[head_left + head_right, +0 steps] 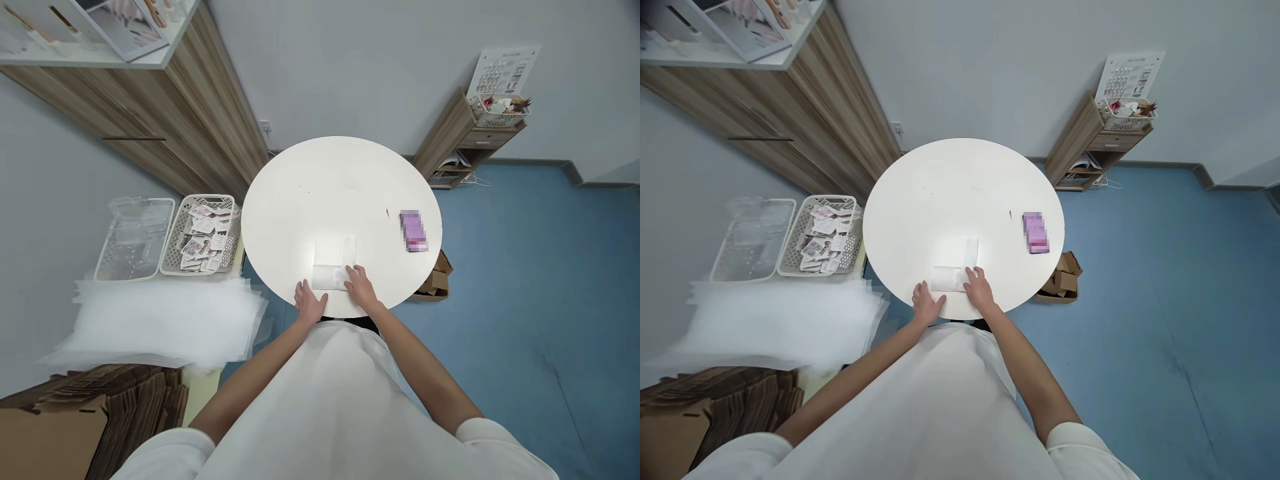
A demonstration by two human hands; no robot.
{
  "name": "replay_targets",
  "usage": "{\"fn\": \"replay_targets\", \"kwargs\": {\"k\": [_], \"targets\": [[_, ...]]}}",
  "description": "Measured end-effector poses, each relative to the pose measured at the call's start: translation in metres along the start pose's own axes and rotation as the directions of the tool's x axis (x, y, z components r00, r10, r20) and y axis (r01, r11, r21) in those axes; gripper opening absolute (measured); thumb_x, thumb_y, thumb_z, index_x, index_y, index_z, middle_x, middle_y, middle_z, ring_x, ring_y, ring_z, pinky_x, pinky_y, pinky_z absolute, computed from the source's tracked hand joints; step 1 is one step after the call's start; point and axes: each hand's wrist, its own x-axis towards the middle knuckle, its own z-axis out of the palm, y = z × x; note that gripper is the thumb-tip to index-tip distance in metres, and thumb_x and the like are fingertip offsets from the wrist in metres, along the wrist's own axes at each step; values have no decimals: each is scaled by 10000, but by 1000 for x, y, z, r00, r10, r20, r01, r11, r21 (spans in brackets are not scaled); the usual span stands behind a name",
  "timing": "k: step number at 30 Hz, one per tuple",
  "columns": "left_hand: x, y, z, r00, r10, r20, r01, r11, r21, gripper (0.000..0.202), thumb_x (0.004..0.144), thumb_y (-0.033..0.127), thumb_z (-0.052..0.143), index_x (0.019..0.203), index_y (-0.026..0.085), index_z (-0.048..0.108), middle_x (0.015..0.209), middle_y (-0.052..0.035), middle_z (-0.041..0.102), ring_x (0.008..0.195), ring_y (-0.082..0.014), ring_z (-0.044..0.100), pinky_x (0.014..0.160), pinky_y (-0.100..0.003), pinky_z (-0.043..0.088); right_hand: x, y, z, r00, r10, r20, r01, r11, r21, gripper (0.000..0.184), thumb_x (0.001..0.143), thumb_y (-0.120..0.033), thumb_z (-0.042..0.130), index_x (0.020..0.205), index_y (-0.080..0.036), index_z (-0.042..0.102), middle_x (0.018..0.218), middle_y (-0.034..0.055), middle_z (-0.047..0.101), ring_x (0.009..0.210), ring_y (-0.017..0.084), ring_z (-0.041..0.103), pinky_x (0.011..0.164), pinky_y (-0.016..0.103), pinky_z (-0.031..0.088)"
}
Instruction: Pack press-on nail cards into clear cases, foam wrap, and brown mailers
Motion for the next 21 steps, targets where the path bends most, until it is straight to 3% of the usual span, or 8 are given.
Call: {"fn": "replay_targets", "kwargs": {"k": [3, 7, 10, 13, 16, 18, 21], "targets": [[-1, -5, 2, 981, -185, 53, 192, 935, -300, 797, 686, 383, 593, 1318, 160, 161, 1352, -175, 226, 1227, -285, 286, 951, -403, 316, -3, -8, 8, 1000, -15, 18, 15, 999, 30, 500, 828, -270, 388, 1313, -254, 266, 1344, 77, 242, 1025, 191, 497, 816, 298, 424], [10, -4, 0, 905, -415, 92, 376, 681, -628, 829, 625, 353, 669, 1286, 197, 193, 1263, -149, 341, 1024, -199, 490, 791, -295, 434, -4, -12, 15, 998, -48, 40, 45, 996, 77, 507, 820, -266, 407, 1308, -263, 271, 1333, 70, 256, 1023, 186, 495, 822, 306, 424], [20, -4, -7, 878, -444, 178, 415, 521, -746, 768, 605, 316, 689, 1236, 189, 269, 1039, -97, 500, 747, -121, 549, 625, -242, 443, -3, -11, 17, 998, -61, 32, 58, 993, 102, 500, 817, -273, 417, 1299, -263, 287, 1324, 72, 262, 1034, 191, 487, 830, 312, 422], [26, -4, -16, 911, -321, 260, 405, 568, -716, 486, 615, 311, 667, 1033, 165, 469, 783, -28, 546, 544, -79, 487, 509, -224, 391, -2, -7, 19, 997, -76, 26, 72, 990, 124, 497, 815, -279, 425, 1294, -263, 296, 1318, 74, 262, 1042, 192, 480, 833, 314, 421], [28, -3, -22, 932, -232, 278, 361, 663, -656, 229, 619, 317, 640, 760, 163, 548, 679, -5, 540, 526, -85, 473, 492, -223, 366, -1, -3, 21, 996, -92, 18, 89, 986, 139, 492, 810, -278, 434, 1286, -267, 307, 1312, 73, 250, 1045, 191, 469, 825, 318, 424], [28, -1, -24, 947, -205, 246, 317, 705, -634, 176, 623, 312, 625, 680, 167, 544, 660, 4, 538, 552, -92, 477, 516, -225, 372, 0, -2, 22, 995, -99, 7, 97, 985, 143, 491, 801, -273, 453, 1275, -267, 326, 1299, 76, 246, 1047, 192, 460, 814, 317, 426], [29, 6, -23, 989, -66, 130, 124, 851, -510, 135, 646, 295, 590, 653, 174, 533, 640, 16, 525, 580, -98, 477, 561, -233, 388, 2, -3, 23, 993, -118, -6, 118, 982, 147, 502, 775, -260, 494, 1259, -258, 360, 1242, 86, 281, 1032, 195, 451, 790, 314, 429]]}}
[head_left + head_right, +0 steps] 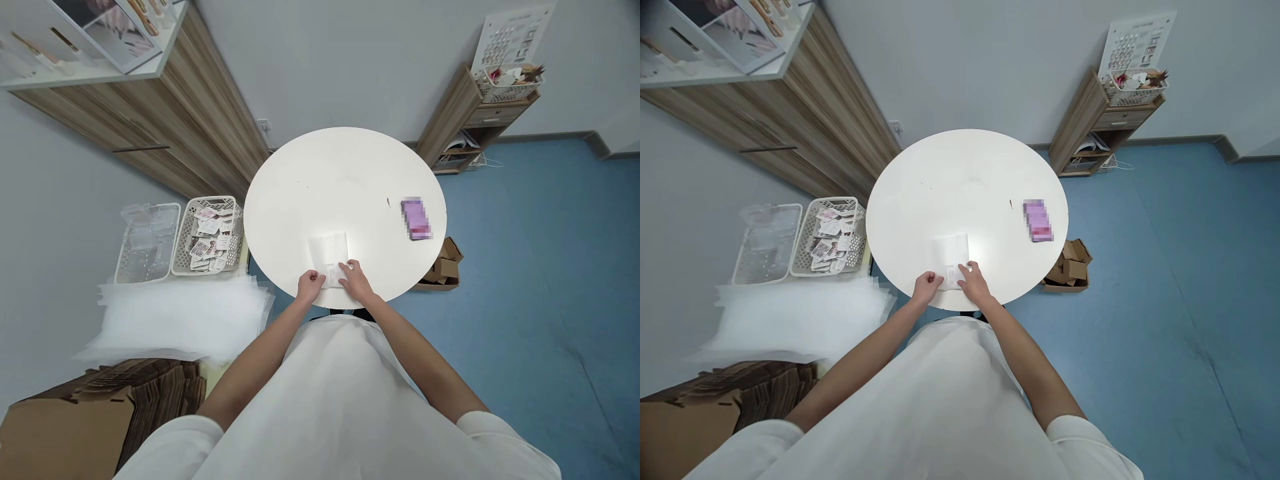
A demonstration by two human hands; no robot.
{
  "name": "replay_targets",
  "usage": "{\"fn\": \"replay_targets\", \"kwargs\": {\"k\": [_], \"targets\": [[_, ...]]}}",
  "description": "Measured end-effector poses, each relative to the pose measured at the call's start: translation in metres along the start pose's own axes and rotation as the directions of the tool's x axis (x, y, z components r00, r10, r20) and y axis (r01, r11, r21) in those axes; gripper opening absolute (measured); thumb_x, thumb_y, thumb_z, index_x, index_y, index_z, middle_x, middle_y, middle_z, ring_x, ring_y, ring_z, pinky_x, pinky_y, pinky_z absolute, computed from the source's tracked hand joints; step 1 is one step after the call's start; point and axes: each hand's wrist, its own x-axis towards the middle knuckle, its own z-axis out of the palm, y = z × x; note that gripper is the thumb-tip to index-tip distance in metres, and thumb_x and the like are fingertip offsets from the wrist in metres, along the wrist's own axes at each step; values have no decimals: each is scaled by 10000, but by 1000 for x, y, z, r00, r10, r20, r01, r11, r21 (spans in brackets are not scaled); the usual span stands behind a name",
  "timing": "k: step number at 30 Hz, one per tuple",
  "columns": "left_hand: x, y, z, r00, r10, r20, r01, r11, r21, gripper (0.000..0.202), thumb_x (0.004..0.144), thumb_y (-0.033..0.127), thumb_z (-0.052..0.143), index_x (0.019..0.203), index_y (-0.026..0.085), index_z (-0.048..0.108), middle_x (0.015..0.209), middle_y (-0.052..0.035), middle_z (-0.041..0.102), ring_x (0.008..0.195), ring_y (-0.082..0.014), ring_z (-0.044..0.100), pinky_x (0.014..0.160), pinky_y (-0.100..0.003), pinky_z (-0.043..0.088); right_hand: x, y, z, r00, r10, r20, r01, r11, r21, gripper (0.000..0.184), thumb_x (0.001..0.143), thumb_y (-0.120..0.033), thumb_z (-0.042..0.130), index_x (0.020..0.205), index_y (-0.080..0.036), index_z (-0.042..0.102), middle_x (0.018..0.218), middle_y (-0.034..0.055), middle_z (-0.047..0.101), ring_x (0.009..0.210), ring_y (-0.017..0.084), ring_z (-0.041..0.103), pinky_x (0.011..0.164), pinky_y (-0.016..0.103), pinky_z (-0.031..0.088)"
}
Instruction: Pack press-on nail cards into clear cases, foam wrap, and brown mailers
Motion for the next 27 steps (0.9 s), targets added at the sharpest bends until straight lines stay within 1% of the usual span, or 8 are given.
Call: {"fn": "replay_targets", "kwargs": {"k": [4, 10, 14, 16, 19, 21, 24, 27], "targets": [[-1, 7, 16, 966, 236, 101, -254, 937, 239, 101, 695, 285, 540, 709, 186, 547, 672, 5, 553, 634, -121, 508, 603, -252, 414, 2, -2, 1, 1000, -1, 10, 1, 1000, 19, 524, 755, -224, 512, 1260, -245, 374, 1046, 75, 414, 941, 185, 468, 764, 308, 423], [-7, 6, 37, 903, 362, 231, -428, 798, 425, 210, 752, 194, 445, 913, 163, 577, 842, -57, 567, 782, -170, 539, 737, -321, 440, 3, -2, -5, 999, 46, 18, -48, 982, 184, 471, 764, -162, 415, 1231, -219, 419, 905, 45, 518, 830, 147, 497, 760, 276, 402], [-21, -4, 40, 846, 421, 326, -531, 711, 461, 388, 708, 167, 476, 1093, 155, 522, 949, -88, 509, 906, -209, 507, 799, -363, 440, 6, -6, -7, 992, 125, -10, -116, 949, 293, 357, 792, -236, 387, 1135, -222, 487, 767, 3, 549, 757, 129, 516, 707, 250, 403], [-30, -9, 39, 803, 461, 379, -595, 658, 462, 443, 673, 168, 509, 1117, 162, 510, 1023, -101, 491, 986, -239, 472, 854, -398, 416, 8, -9, -5, 983, 183, -25, -169, 947, 272, 346, 765, -262, 447, 1106, -226, 489, 692, -21, 526, 668, 121, 508, 629, 237, 397], [-38, -15, 32, 732, 515, 446, -679, 601, 421, 475, 669, 166, 514, 1143, 177, 487, 1147, -99, 476, 1090, -254, 423, 931, -419, 366, 10, -9, -1, 975, 214, -49, -197, 952, 234, 357, 734, -212, 468, 1090, -236, 479, 663, -36, 495, 606, 111, 485, 562, 225, 377], [-36, -15, 25, 728, 545, 415, -685, 605, 406, 437, 709, 160, 472, 1145, 187, 475, 1177, -84, 485, 1106, -226, 432, 949, -397, 358, 10, -7, 0, 981, 191, -44, -176, 957, 231, 361, 732, -189, 454, 1091, -231, 474, 668, -35, 485, 614, 112, 482, 571, 226, 385], [-21, -10, 16, 760, 574, 307, -646, 611, 457, 374, 761, 187, 443, 1133, 191, 477, 1239, -90, 454, 1163, -221, 398, 975, -391, 327, 8, -1, -1, 993, 120, -20, -113, 970, 217, 370, 748, -185, 429, 1116, -215, 457, 711, -22, 492, 655, 117, 487, 629, 244, 413], [-5, -3, 14, 756, 545, 362, -651, 569, 503, 428, 748, 233, 506, 1171, 215, 447, 1334, -86, 363, 1249, -262, 287, 1002, -434, 264, 3, 1, -8, 1000, 12, 5, -12, 989, 146, 454, 762, -163, 404, 1213, -206, 378, 867, 20, 518, 744, 129, 502, 703, 279, 432]]}}
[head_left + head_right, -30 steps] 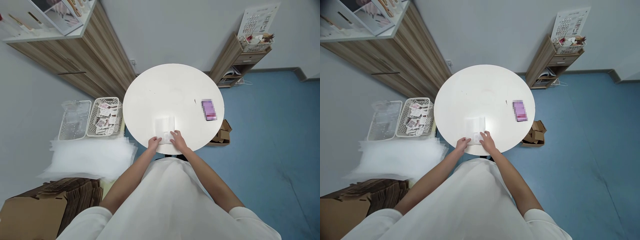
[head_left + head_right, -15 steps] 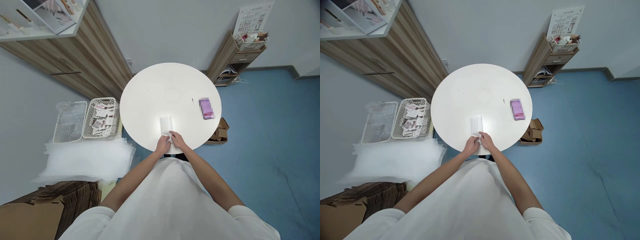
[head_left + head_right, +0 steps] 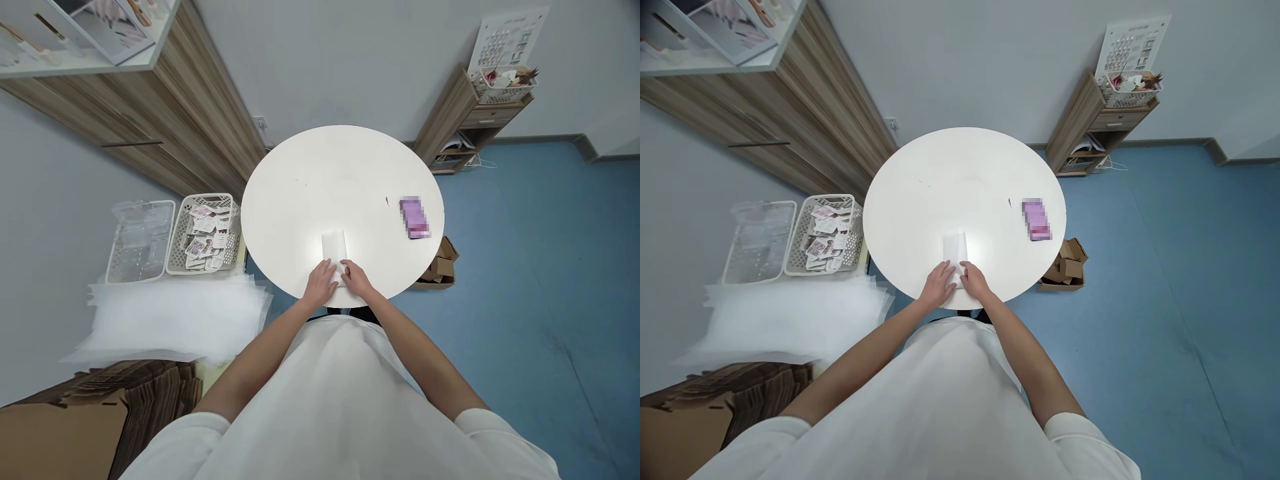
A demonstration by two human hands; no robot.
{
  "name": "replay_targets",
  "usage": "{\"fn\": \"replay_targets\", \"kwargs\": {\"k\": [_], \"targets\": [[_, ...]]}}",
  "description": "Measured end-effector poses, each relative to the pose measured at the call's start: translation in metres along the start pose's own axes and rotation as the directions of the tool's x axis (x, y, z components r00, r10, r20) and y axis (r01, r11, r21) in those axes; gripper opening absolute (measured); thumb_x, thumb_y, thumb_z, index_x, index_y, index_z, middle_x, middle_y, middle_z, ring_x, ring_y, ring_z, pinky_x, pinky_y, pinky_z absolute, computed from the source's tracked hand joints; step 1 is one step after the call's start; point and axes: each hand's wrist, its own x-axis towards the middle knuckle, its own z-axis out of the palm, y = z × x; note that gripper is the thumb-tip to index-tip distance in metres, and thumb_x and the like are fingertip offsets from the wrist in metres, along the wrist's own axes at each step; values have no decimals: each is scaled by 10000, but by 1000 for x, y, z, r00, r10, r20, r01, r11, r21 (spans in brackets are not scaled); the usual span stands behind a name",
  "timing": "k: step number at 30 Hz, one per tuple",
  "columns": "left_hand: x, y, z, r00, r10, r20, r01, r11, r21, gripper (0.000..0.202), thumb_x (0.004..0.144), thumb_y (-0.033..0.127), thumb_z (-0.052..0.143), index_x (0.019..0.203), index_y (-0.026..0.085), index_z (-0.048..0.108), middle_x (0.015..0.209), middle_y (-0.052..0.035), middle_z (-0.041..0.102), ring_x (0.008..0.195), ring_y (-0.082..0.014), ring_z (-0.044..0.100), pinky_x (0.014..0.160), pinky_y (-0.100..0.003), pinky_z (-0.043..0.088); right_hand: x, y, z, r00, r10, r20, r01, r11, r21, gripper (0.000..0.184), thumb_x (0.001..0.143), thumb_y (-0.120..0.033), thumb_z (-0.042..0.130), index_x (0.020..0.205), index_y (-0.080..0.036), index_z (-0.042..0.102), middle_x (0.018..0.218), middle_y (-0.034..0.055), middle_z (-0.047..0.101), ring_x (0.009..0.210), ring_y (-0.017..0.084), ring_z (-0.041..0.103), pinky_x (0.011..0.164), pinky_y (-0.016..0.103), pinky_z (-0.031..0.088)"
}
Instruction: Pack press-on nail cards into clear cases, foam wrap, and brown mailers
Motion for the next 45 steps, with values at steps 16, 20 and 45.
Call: {"fn": "replay_targets", "kwargs": {"k": [16, 20, 45], "targets": [[6, -7, -24, 953, 107, 283, -73, 989, -129, 889, 480, 409, 728, 1253, 208, 337, 1220, -109, 451, 1122, -296, 411, 952, -408, 307, -12, -1, -12, 916, -302, 265, 361, 907, -216, 719, 600, -181, 602, 1270, -124, 348, 1266, 133, 408, 1164, 266, 342, 947, 388, 322], [-9, -13, -18, 954, 123, 272, -92, 988, -123, 756, 522, 309, 712, 1202, 223, 395, 1276, -97, 395, 1175, -290, 354, 972, -416, 287, -18, 1, -20, 915, -246, 320, 292, 951, -102, 637, 611, -242, 604, 1218, -168, 423, 1215, 104, 460, 1115, 253, 401, 920, 374, 342], [23, -10, 0, 842, -527, -112, 457, 809, -370, 475, 717, 299, 567, 1164, 207, 437, 1014, -66, 518, 673, -126, 538, 697, -291, 428, 21, -9, -5, 983, 78, -168, -93, 992, -83, 366, 789, -305, 433, 1141, -209, 405, 1062, 76, 477, 961, 205, 468, 747, 329, 430]]}}
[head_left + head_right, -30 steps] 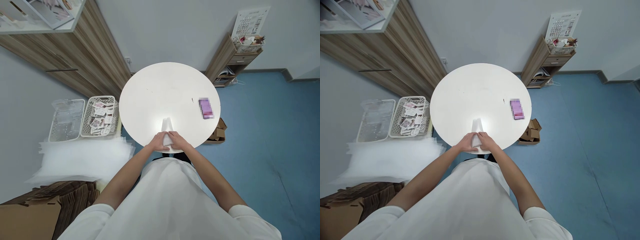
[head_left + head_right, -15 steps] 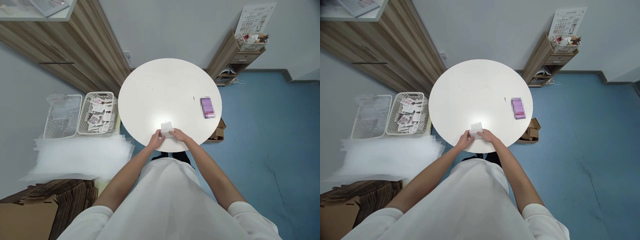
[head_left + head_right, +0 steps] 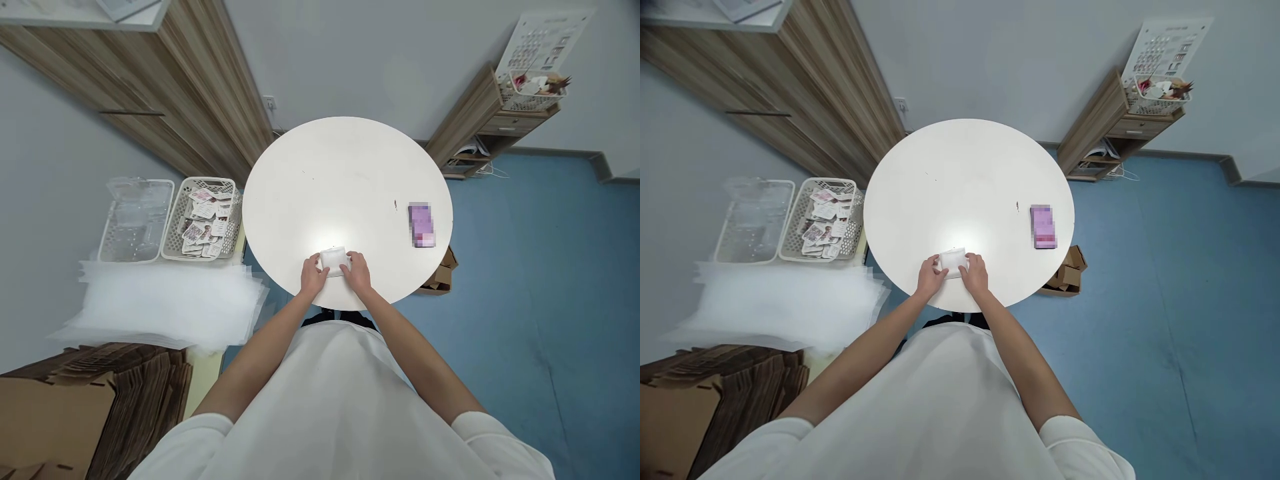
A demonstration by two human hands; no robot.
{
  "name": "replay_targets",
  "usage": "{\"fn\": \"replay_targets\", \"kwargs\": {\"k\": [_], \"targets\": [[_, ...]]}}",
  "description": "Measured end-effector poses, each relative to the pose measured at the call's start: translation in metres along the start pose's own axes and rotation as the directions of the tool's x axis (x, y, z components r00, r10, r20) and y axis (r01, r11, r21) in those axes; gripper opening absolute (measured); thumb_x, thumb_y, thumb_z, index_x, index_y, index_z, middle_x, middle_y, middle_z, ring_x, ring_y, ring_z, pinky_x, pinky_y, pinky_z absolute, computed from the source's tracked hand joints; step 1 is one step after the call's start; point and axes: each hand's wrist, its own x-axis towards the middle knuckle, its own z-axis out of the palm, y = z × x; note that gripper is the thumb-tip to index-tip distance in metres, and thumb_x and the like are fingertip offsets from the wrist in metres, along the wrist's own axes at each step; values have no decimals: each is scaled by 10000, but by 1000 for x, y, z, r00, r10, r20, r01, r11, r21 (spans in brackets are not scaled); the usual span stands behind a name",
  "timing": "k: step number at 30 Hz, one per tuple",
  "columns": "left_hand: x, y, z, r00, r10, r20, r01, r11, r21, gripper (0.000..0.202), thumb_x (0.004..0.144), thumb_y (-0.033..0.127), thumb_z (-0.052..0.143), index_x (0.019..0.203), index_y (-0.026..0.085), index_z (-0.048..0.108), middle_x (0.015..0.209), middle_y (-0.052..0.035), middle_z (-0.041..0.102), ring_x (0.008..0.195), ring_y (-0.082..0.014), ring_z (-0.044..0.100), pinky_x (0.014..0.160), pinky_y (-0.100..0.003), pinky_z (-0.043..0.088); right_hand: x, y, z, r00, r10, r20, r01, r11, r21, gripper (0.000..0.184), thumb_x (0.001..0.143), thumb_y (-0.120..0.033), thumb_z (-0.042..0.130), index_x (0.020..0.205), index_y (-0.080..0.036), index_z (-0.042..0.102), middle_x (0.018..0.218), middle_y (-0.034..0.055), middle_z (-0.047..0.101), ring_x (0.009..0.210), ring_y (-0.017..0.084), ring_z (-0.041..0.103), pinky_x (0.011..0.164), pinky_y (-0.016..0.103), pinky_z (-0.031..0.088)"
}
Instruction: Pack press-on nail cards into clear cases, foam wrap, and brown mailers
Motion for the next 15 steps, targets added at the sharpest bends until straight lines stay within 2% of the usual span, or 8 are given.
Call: {"fn": "replay_targets", "kwargs": {"k": [3, 6, 9, 11, 15], "targets": [[-1, 1, 1, 996, 89, 7, -89, 992, 93, 355, 749, 284, 521, 1097, 218, 486, 1021, -66, 502, 696, -135, 535, 697, -296, 433, -1, 3, -1, 994, -61, 86, 65, 997, -42, 269, 825, -276, 382, 1073, -220, 469, 1010, 72, 495, 950, 209, 466, 739, 329, 431], [1, 1, 3, 995, 91, 31, -95, 986, 134, 311, 760, 271, 497, 1064, 209, 504, 934, -58, 520, 721, -152, 538, 698, -303, 437, -3, 6, -5, 981, -112, 157, 119, 992, -35, 312, 817, -256, 402, 1123, -210, 446, 1022, 81, 492, 967, 209, 464, 778, 336, 427], [3, 1, 2, 995, 103, -11, -101, 988, 119, 298, 746, 268, 512, 1036, 198, 520, 987, -71, 504, 824, -172, 545, 763, -315, 431, -5, 12, -11, 975, -159, 158, 157, 987, 21, 388, 778, -286, 471, 1156, -210, 425, 1084, 87, 461, 1014, 213, 452, 829, 353, 417], [-1, 0, 0, 993, 91, -72, -84, 992, 95, 313, 740, 277, 519, 1040, 191, 519, 1058, -88, 482, 916, -192, 530, 817, -327, 415, -8, 17, -15, 978, -150, 143, 136, 986, 101, 440, 757, -288, 487, 1183, -220, 398, 1117, 85, 446, 989, 197, 478, 831, 352, 425], [-13, -4, -1, 988, -40, -148, 46, 998, 33, 329, 729, 278, 530, 1041, 174, 519, 1065, -107, 501, 963, -213, 517, 842, -352, 402, -16, 30, -22, 989, -51, 141, 14, 968, 252, 466, 731, -196, 432, 1192, -213, 370, 1113, 79, 470, 872, 149, 538, 784, 318, 454]]}}
